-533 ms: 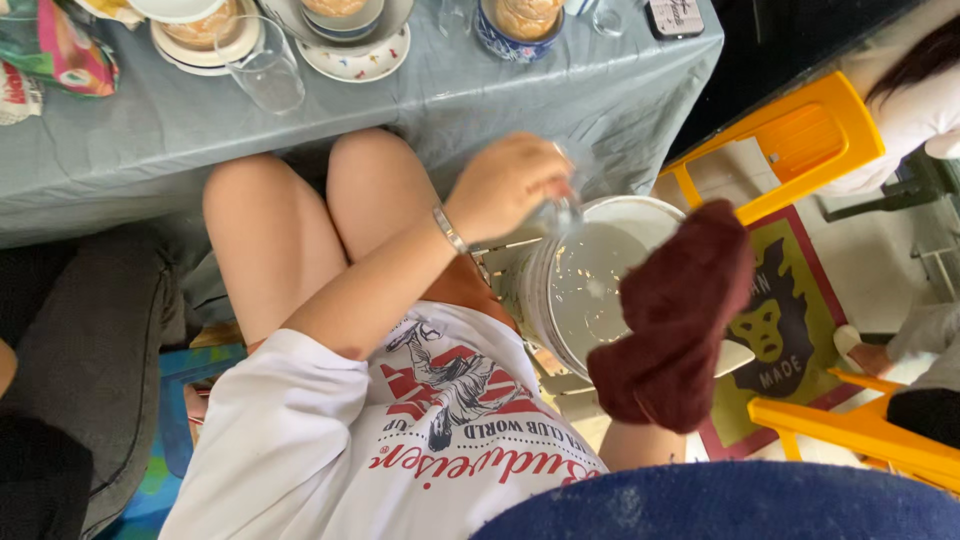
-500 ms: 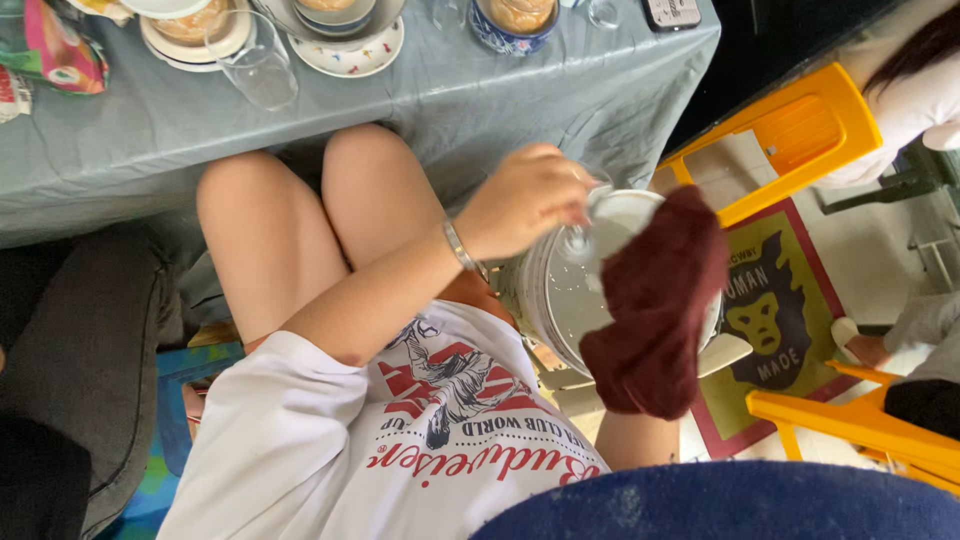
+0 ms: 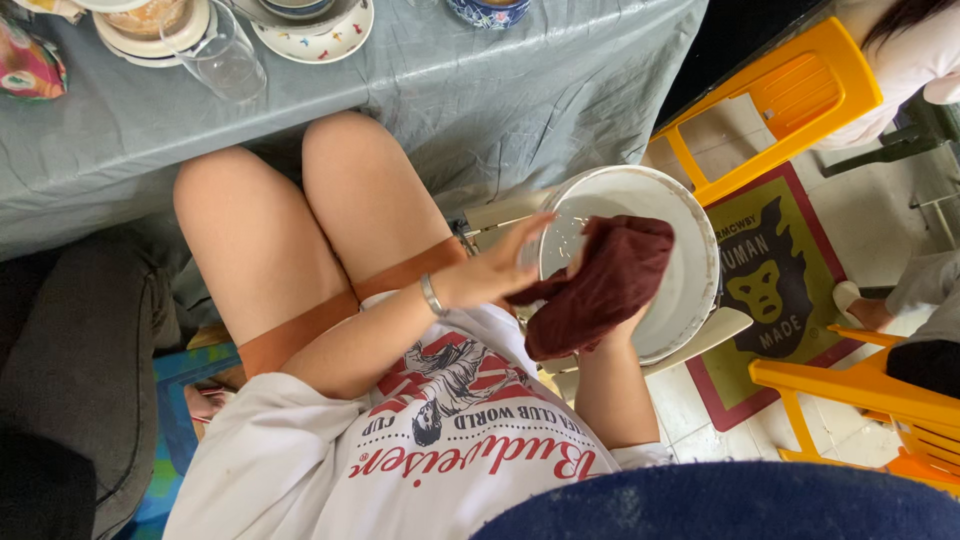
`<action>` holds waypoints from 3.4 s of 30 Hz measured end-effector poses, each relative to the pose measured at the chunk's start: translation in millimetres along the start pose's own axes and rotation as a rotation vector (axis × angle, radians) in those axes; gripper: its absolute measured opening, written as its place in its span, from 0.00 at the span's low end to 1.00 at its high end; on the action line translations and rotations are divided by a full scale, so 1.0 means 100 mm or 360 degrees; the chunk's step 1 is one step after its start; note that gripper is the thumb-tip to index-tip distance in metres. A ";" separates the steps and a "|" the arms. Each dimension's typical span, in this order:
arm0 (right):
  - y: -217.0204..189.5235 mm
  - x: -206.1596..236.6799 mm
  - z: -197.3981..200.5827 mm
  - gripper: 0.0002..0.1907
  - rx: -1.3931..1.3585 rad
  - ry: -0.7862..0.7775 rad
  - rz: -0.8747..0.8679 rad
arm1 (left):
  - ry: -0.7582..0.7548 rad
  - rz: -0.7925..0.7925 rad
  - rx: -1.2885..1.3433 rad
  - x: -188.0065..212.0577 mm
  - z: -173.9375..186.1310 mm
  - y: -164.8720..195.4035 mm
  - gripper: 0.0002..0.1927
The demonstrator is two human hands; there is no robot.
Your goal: The person sits on the floor and rinses glassware in a bucket of water, wrings out a cloth, wipes a glass dry, and places cleaned glasses and dishes on the table. They then stack bowls, plates, and cups together on the table alongside other washed dishware.
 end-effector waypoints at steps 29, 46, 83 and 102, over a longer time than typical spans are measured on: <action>0.21 -0.08 -0.37 0.40 0.0303 -0.0796 -0.0222 | 0.1476 -0.0200 -0.1087 0.28 0.35 1.10 0.18; 0.41 0.12 -0.48 0.25 0.0532 -0.0535 0.0049 | 0.1606 -0.0673 -0.1307 0.33 0.30 1.01 0.22; 0.23 0.10 -0.80 0.28 0.1225 -0.0872 0.0783 | 0.1244 -0.0560 -0.1674 0.18 0.22 0.80 0.25; 0.06 -0.17 -0.18 0.26 0.1424 -0.0349 0.0925 | 0.1294 -0.0617 -0.2196 0.34 0.24 1.11 0.24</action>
Point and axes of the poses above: each hand's wrist, its own x-axis away from the middle knuckle, its own z-axis out of the back of the hand, y = z × x, the point moved 4 cm from there along -x, towards the middle knuckle, and after that the axes turned 15 degrees about -x, right-handed, at the moved point
